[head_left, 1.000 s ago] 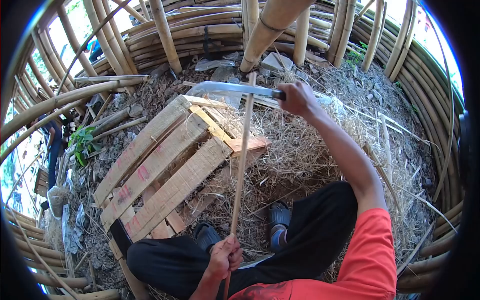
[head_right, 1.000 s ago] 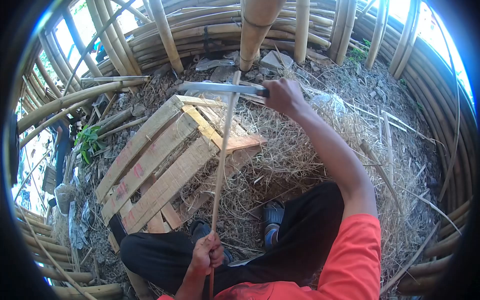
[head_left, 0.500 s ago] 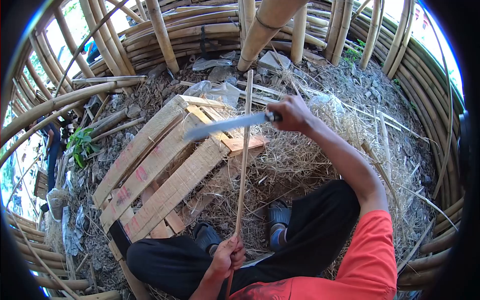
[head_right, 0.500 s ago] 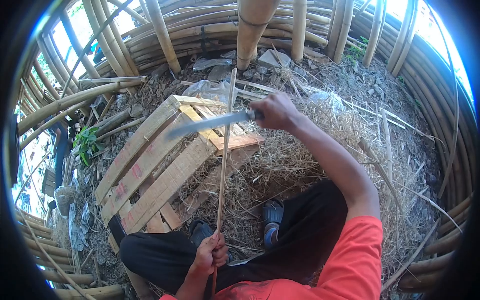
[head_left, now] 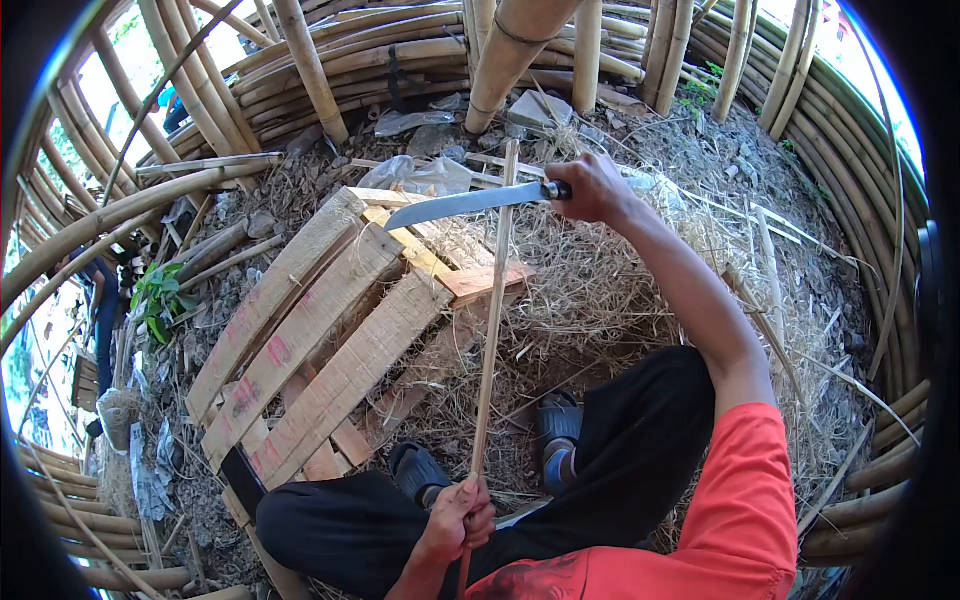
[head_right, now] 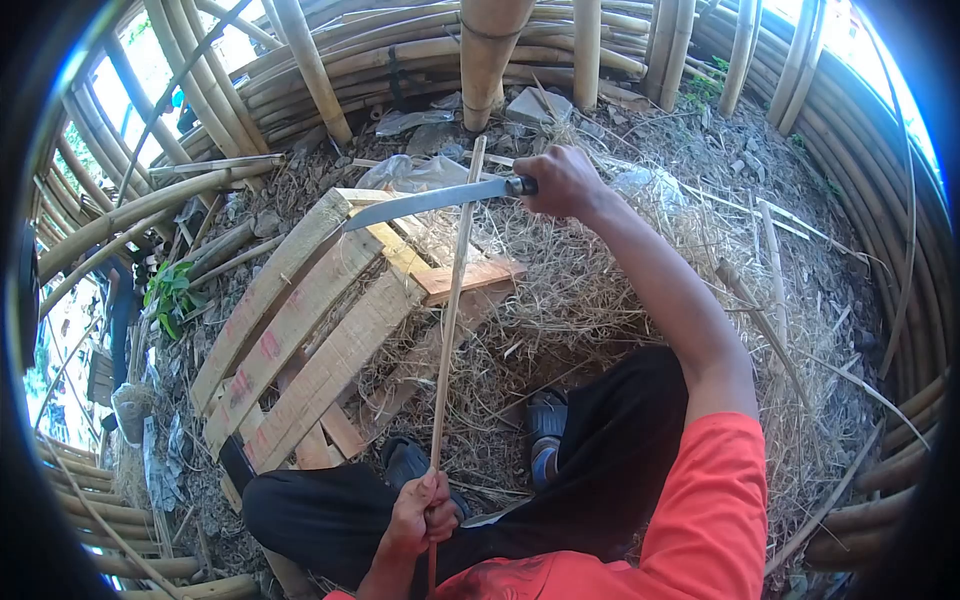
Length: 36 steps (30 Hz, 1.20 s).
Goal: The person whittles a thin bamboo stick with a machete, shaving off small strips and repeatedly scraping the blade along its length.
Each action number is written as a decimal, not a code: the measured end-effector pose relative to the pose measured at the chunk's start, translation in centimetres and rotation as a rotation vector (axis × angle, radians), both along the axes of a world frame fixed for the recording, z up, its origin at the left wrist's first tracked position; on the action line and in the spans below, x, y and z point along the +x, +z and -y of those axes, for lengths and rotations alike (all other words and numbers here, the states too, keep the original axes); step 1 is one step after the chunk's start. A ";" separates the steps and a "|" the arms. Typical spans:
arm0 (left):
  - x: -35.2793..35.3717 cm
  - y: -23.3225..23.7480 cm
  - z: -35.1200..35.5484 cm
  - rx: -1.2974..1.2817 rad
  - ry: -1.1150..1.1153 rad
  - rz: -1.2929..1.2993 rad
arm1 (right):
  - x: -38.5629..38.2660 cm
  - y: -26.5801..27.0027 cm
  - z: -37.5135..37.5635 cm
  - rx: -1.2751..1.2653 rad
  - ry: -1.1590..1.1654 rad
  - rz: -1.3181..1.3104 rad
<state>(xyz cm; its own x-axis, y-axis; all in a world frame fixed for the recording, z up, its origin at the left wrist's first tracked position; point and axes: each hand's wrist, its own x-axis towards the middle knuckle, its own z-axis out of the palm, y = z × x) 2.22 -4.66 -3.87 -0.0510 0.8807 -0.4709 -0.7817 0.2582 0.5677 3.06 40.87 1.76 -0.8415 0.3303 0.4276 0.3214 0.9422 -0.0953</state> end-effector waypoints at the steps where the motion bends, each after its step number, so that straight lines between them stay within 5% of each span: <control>1: -0.1 0.1 -0.2 -0.010 0.011 -0.001 | -0.2 0.2 -0.2 0.012 -0.010 0.017; 5: 0.9 -1.0 1.4 0.044 -0.097 -0.193 | -0.9 0.3 -4.0 -0.201 -0.434 0.120; 9: 0.5 -0.2 2.4 0.154 -0.099 -0.226 | 4.4 -0.9 -9.6 -0.116 -0.718 -0.076; 10: 0.3 -0.7 1.5 0.010 0.077 -0.173 | 4.6 -1.4 -9.2 -0.175 -0.636 -0.002; 13: -0.6 -2.0 0.4 -0.047 0.065 -0.201 | 4.9 -1.4 -6.8 -0.299 -0.478 0.145; 18: -0.7 -1.5 1.2 -0.101 0.090 -0.225 | 5.0 -2.9 -5.1 -0.633 -0.378 -0.020; 21: -0.1 -1.2 1.8 -0.072 0.096 -0.266 | 3.7 -0.5 -0.2 -1.216 -0.224 -0.224; 24: -0.1 -2.5 2.9 -0.041 -0.002 -0.252 | 1.8 1.2 3.7 -1.424 0.071 -0.332; 30: 0.2 -2.0 3.2 0.005 -0.005 -0.323 | -0.8 4.7 8.3 -1.510 0.231 -0.382; 36: -1.7 3.2 -0.3 -0.034 0.182 -0.520 | -2.5 5.5 14.1 -1.436 0.366 -0.132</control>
<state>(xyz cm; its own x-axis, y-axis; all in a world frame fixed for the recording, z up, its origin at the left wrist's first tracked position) 0.55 -4.36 -0.68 -0.4343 0.8206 -0.3715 -0.4345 0.1704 0.8844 0.54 26.76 7.31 -0.9508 0.3097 0.0055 0.0088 0.0448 -0.9990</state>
